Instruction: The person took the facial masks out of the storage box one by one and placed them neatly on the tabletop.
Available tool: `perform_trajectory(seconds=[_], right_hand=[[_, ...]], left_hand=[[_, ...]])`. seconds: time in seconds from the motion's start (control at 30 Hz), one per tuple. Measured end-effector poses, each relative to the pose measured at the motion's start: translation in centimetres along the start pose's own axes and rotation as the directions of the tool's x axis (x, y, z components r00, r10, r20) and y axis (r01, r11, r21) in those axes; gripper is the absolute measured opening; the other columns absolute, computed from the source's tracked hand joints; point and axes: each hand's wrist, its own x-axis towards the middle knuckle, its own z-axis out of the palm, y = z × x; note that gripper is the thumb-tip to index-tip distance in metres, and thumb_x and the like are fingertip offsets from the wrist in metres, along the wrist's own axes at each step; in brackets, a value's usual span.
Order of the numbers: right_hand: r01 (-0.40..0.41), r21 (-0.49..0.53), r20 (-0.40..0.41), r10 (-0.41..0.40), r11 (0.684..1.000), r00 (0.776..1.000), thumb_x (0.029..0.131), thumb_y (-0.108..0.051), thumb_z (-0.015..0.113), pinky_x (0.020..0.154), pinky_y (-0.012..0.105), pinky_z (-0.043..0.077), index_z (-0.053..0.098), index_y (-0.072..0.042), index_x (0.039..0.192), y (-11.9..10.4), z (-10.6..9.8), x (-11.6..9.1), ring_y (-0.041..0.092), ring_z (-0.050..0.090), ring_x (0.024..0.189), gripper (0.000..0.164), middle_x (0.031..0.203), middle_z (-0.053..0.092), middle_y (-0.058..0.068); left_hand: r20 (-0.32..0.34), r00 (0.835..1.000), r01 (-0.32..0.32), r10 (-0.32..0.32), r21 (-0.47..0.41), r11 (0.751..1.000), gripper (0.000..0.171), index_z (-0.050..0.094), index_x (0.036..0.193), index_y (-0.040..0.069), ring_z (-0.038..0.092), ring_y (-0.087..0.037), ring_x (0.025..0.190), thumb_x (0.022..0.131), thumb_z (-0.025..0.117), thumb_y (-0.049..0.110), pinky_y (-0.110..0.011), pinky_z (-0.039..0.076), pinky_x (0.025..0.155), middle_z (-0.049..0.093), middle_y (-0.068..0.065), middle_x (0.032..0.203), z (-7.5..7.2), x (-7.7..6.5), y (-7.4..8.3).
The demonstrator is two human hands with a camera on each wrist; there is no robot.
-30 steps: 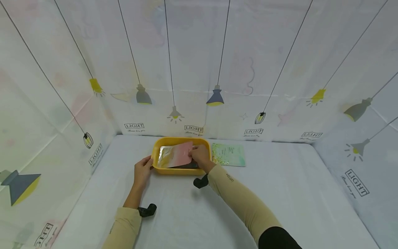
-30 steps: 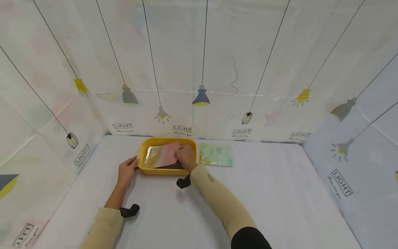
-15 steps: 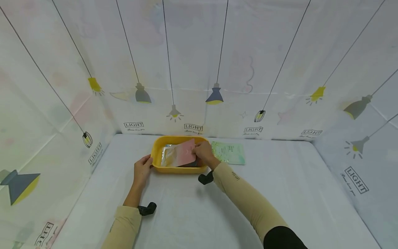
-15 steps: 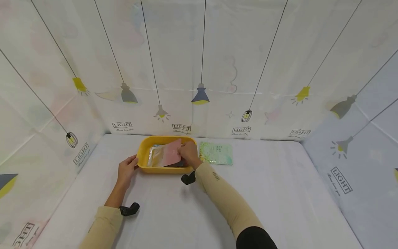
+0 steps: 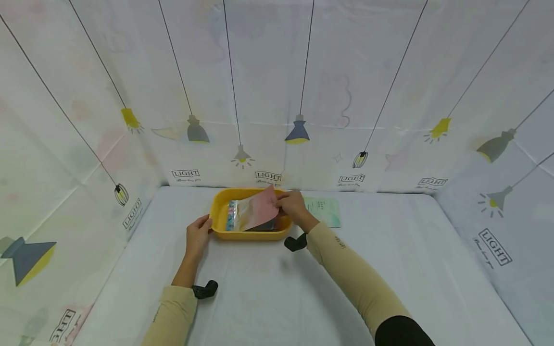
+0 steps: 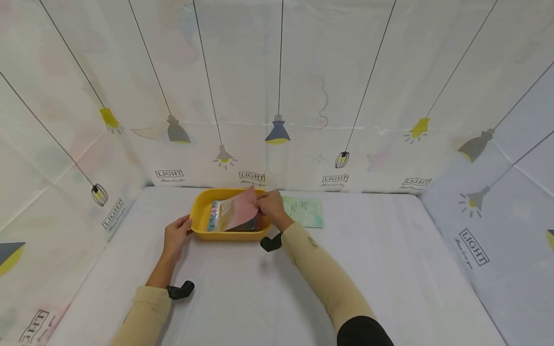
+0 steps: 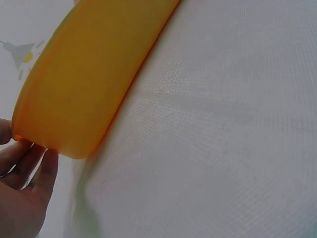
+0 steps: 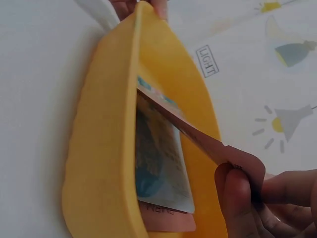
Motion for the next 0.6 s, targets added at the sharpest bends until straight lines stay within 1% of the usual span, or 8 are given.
perform_trajectory(seconds=[0.1,0.23,0.4,0.47,0.6], right_hand=[[0.004,0.024,0.011,-0.005,1.0,1.0,0.09,-0.007,0.064,0.075,0.032,0.062,0.068,0.002,0.114,-0.1,-0.9,-0.1,0.018,0.069,0.073,0.026,0.106,0.069,0.018],[0.023,0.063,0.021,-0.024,0.998,0.999,0.092,-0.007,0.062,0.073,0.032,0.062,0.067,0.003,0.116,-0.3,-2.0,-0.1,0.015,0.069,0.069,0.027,0.106,0.071,0.019],[0.017,0.101,0.019,-0.019,0.995,1.0,0.092,-0.006,0.062,0.073,0.03,0.062,0.066,0.002,0.118,0.0,-3.4,0.1,0.015,0.069,0.071,0.028,0.108,0.07,0.019],[0.009,0.115,0.025,-0.012,0.993,1.0,0.092,-0.006,0.062,0.074,0.03,0.062,0.065,0.001,0.12,0.0,-4.0,0.1,0.015,0.068,0.073,0.029,0.11,0.069,0.018],[-0.002,0.138,0.036,-0.003,0.99,0.999,0.093,-0.005,0.061,0.081,0.033,0.061,0.062,0.002,0.124,0.2,-5.2,0.0,0.015,0.067,0.075,0.032,0.113,0.067,0.017]], left_hand=[[0.002,1.0,0.006,-0.006,-0.012,1.0,0.042,0.05,0.14,0.002,0.057,-0.028,0.121,0.104,0.044,0.023,-0.036,0.05,0.105,0.053,-0.016,0.141,0.1,0.0,0.2],[0.0,1.0,0.015,-0.015,-0.016,1.0,0.042,0.049,0.14,0.002,0.057,-0.028,0.122,0.104,0.045,0.023,-0.038,0.048,0.107,0.053,-0.016,0.141,0.1,0.2,0.3],[-0.006,1.0,0.019,-0.019,-0.012,1.0,0.042,0.049,0.14,0.002,0.057,-0.027,0.121,0.104,0.046,0.024,-0.031,0.051,0.102,0.053,-0.016,0.141,0.1,0.3,0.0],[-0.008,1.0,0.022,-0.022,-0.016,1.0,0.042,0.05,0.14,0.002,0.058,-0.027,0.121,0.104,0.046,0.023,-0.031,0.051,0.102,0.053,-0.016,0.14,0.1,0.3,0.0],[-0.004,1.0,0.018,-0.018,-0.025,1.0,0.042,0.05,0.14,0.001,0.058,-0.028,0.122,0.104,0.045,0.022,-0.035,0.05,0.104,0.053,-0.017,0.141,0.1,0.2,-0.1]])
